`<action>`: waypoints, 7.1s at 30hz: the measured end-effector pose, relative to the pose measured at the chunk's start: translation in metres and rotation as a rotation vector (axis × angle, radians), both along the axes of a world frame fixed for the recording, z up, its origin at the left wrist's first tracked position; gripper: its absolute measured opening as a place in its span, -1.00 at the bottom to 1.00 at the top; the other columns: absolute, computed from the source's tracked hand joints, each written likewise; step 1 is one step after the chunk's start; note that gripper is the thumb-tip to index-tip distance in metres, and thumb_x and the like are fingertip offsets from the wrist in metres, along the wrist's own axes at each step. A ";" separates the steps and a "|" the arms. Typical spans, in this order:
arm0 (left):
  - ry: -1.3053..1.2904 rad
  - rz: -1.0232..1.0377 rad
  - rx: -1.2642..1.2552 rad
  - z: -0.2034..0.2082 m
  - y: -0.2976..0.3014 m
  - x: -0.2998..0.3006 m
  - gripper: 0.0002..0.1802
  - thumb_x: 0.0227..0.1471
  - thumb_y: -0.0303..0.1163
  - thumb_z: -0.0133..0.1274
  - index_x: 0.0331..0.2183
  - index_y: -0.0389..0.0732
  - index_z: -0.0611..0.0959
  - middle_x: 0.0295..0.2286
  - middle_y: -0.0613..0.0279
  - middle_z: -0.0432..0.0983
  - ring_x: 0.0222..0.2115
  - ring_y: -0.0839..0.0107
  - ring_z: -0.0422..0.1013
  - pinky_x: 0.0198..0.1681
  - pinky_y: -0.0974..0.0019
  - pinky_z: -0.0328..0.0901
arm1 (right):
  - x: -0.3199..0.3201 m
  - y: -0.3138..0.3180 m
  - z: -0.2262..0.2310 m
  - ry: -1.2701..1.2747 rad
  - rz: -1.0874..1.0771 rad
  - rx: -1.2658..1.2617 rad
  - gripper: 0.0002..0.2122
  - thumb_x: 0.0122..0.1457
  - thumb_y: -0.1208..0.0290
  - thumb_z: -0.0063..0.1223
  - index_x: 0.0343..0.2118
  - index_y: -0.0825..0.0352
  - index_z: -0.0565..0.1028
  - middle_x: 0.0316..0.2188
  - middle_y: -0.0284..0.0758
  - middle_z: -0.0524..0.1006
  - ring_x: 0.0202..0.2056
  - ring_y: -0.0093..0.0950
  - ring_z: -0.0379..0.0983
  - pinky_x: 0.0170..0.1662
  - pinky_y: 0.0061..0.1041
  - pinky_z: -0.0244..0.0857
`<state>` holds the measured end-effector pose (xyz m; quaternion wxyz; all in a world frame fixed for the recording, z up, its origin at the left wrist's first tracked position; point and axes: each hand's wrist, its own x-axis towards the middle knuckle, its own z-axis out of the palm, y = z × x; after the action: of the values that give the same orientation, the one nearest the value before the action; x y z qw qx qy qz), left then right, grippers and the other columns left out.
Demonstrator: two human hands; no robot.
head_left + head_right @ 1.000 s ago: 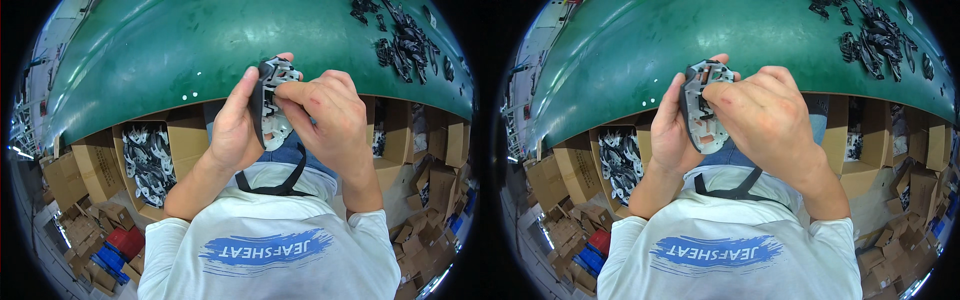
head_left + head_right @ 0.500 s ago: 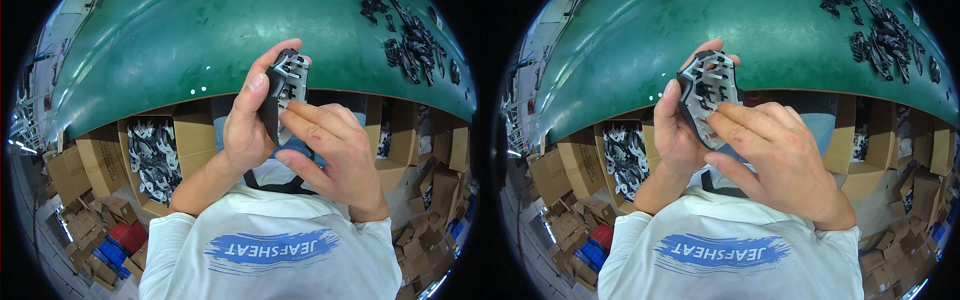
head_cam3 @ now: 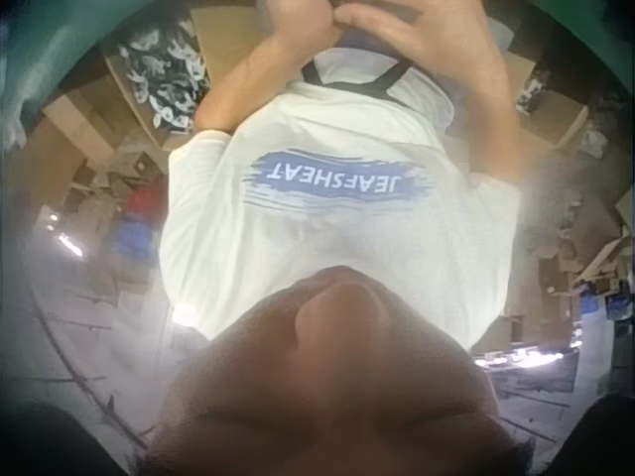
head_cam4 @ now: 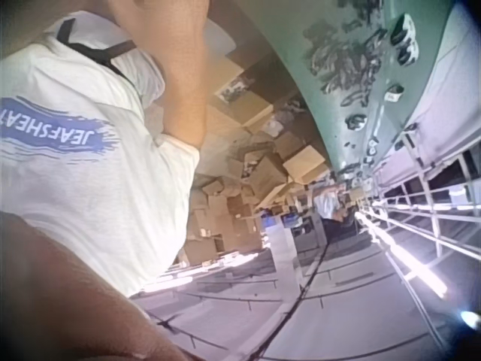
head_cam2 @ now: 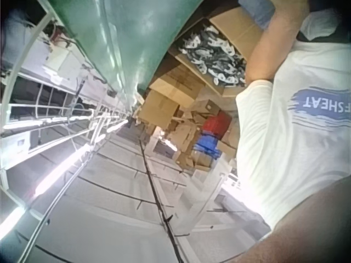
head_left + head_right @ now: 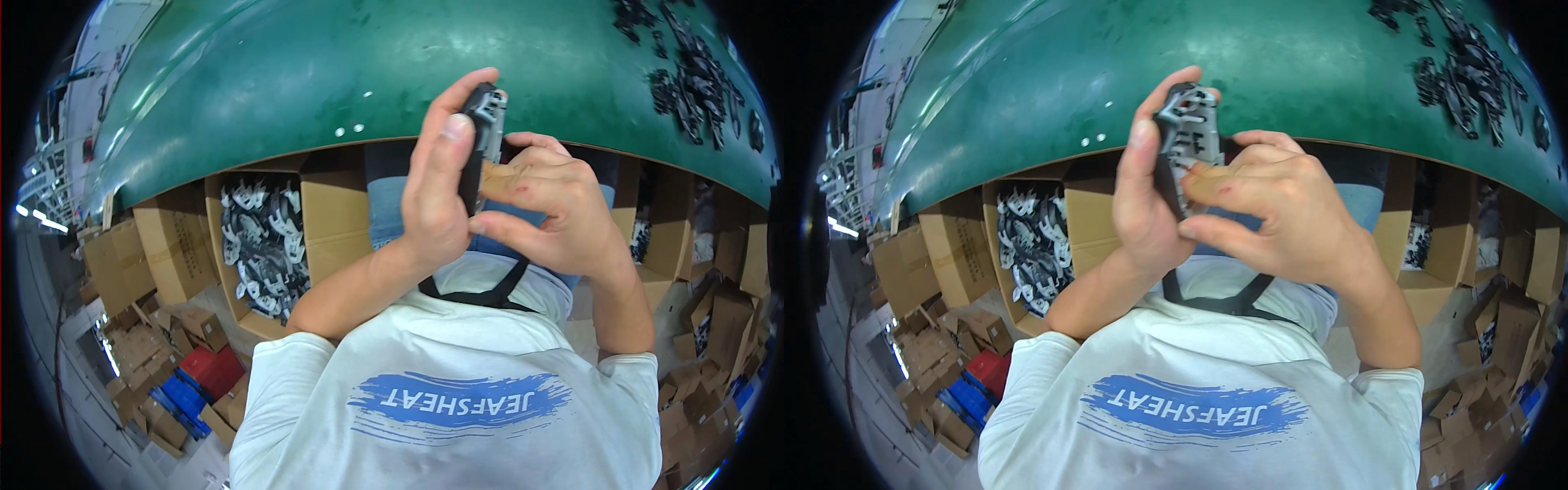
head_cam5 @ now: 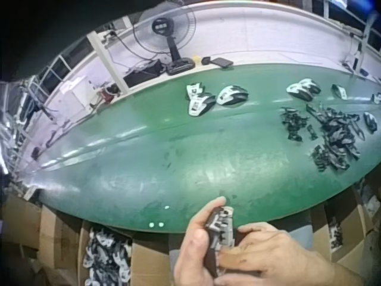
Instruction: The person assembles computer mouse shells by picking up shells and small plastic components from the conveyor table, inserting the components into the shells by hand, and placing the assembled shells into a cardboard box.
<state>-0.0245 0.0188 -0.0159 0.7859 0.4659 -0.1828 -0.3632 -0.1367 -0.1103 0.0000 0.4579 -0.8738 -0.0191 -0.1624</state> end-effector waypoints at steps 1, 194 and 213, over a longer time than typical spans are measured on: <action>-0.033 -0.015 0.012 -0.001 0.000 0.002 -0.38 0.48 -0.09 -0.23 0.32 -0.32 0.38 -0.01 0.24 0.46 -0.05 0.53 0.34 0.09 0.42 0.23 | 0.000 -0.001 -0.003 0.010 -0.012 -0.027 -0.72 0.05 0.24 0.48 -0.22 0.27 0.73 -0.23 -0.32 0.75 -0.29 -0.38 0.64 0.18 -0.15 0.42; 0.539 -0.460 -0.111 0.022 0.023 0.000 0.18 -0.04 -0.15 0.11 0.51 -0.06 -0.06 0.38 0.05 0.14 0.37 0.11 0.17 0.43 -0.02 0.06 | -0.051 0.006 0.022 -0.306 -0.377 -0.318 -0.68 -0.06 0.56 0.46 -0.18 0.23 0.69 -0.10 -0.35 0.70 -0.20 -0.31 0.52 -0.15 -0.39 0.41; 0.512 -0.337 -0.041 0.016 0.026 -0.016 0.17 -0.09 -0.36 0.05 0.45 0.23 -0.16 0.30 0.10 0.08 0.31 0.13 0.13 0.40 -0.10 0.09 | -0.039 0.002 0.022 0.080 -0.129 -0.143 -0.57 -0.01 0.31 0.48 -0.02 0.24 0.70 0.04 -0.33 0.68 -0.01 -0.25 0.53 0.18 -0.12 0.21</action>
<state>-0.0408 0.0448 0.0004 0.7444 0.3065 -0.0608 -0.5901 -0.1760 -0.1087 0.0225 0.3834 -0.9094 0.0440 -0.1550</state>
